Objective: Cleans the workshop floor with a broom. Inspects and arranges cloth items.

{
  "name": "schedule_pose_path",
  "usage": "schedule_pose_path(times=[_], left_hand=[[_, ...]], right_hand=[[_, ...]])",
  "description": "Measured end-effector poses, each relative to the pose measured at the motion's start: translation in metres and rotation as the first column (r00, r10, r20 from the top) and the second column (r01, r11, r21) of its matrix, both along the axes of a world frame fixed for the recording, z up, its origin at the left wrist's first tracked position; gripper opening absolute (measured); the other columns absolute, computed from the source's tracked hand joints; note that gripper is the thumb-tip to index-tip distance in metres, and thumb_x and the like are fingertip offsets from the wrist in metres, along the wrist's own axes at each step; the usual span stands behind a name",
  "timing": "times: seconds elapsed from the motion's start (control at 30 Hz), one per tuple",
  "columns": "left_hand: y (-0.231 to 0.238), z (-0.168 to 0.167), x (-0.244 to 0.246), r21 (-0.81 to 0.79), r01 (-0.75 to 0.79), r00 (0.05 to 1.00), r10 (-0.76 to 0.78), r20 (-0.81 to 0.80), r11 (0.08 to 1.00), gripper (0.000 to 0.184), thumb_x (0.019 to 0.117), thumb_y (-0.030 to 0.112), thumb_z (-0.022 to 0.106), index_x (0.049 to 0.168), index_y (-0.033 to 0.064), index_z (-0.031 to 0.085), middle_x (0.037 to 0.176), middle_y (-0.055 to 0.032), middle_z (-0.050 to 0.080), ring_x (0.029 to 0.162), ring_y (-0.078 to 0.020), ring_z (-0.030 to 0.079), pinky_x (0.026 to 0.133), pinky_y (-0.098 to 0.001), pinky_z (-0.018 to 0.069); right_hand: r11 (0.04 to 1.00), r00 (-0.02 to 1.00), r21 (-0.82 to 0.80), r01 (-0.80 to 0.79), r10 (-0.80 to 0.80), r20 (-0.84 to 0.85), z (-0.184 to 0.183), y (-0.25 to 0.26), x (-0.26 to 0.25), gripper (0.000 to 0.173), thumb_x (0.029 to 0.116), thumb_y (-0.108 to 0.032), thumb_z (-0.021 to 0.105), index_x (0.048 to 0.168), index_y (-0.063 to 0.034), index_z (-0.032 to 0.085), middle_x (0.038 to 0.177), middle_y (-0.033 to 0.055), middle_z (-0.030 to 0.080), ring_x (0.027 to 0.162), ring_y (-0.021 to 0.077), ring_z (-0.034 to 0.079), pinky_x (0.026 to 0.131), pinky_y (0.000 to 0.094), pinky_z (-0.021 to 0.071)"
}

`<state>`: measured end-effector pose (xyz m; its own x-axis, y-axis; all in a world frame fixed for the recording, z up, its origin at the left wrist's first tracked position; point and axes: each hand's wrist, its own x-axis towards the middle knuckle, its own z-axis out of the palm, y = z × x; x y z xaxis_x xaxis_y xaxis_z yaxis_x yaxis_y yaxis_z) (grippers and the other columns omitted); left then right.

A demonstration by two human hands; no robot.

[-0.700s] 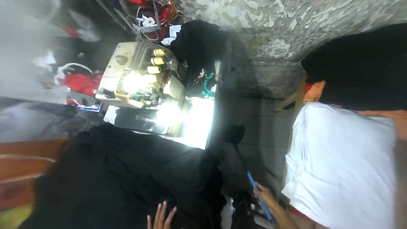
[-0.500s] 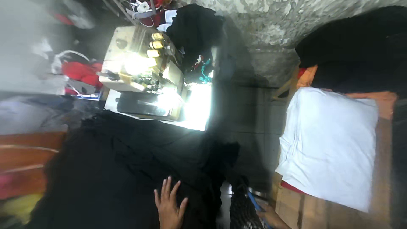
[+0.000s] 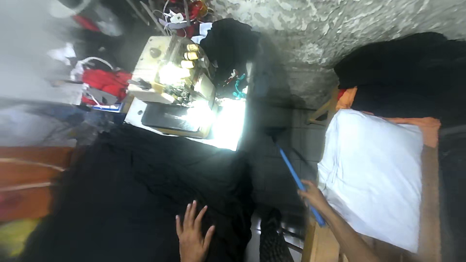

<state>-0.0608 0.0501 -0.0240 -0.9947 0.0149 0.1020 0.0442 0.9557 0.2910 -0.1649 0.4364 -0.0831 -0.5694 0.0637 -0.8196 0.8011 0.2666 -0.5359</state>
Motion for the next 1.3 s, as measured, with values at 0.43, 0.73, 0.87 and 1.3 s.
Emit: schedule_pose_path(times=[0.43,0.73,0.87,1.3], left_hand=[[-0.005,0.000,0.005,-0.006,0.015,0.999,-0.015,0.033,1.000,0.072,0.1039,0.068,0.018,0.136,0.0153,0.055,0.154,-0.0192,0.046,0.156,-0.0214,0.024,0.125,-0.0512,0.0040],[0.000,0.001,0.001,-0.018,-0.012,1.000,0.012,0.003,1.000,0.074,0.1033,0.068,0.019,0.134,0.0147,0.059,0.149,-0.0236,0.053,0.151,-0.0329,0.036,0.122,-0.0598,0.0111],[0.003,0.001,-0.002,0.004,-0.016,1.000,0.016,-0.010,1.000,0.077,0.1027,0.067,0.021,0.133,0.0098,0.063,0.145,-0.0280,0.055,0.142,-0.0453,0.045,0.115,-0.0699,0.0192],[-0.004,0.026,0.006,0.273,-0.028,0.977,-0.032,0.210,0.962,0.063,0.1040,0.051,0.048,0.153,0.0110,0.047,0.166,-0.0174,0.031,0.157,-0.0388,0.019,0.120,-0.0712,0.0021]], right_hand=[[0.973,0.986,0.191,-0.128,0.105,0.128,-0.155,-0.034,-0.202,0.047,0.1108,-0.013,0.039,0.157,-0.0071,0.031,0.113,0.0228,0.056,0.079,0.0253,0.056,0.071,0.0397,0.0495],[0.881,0.832,0.142,-0.452,0.359,0.424,-0.124,-0.033,0.060,0.061,0.1121,-0.019,0.038,0.166,-0.0137,0.010,0.134,0.0311,0.058,0.109,0.0421,0.066,0.095,0.0540,0.0517],[0.882,0.780,0.063,-0.467,0.378,0.498,-0.080,-0.029,0.136,0.060,0.1106,-0.016,0.042,0.164,-0.0090,0.017,0.141,0.0319,0.054,0.119,0.0433,0.061,0.101,0.0549,0.0482],[0.940,0.845,-0.011,-0.342,0.313,0.433,0.031,-0.019,0.245,0.048,0.1095,-0.010,0.047,0.156,-0.0069,0.035,0.106,0.0171,0.058,0.070,0.0167,0.053,0.065,0.0322,0.0473]])
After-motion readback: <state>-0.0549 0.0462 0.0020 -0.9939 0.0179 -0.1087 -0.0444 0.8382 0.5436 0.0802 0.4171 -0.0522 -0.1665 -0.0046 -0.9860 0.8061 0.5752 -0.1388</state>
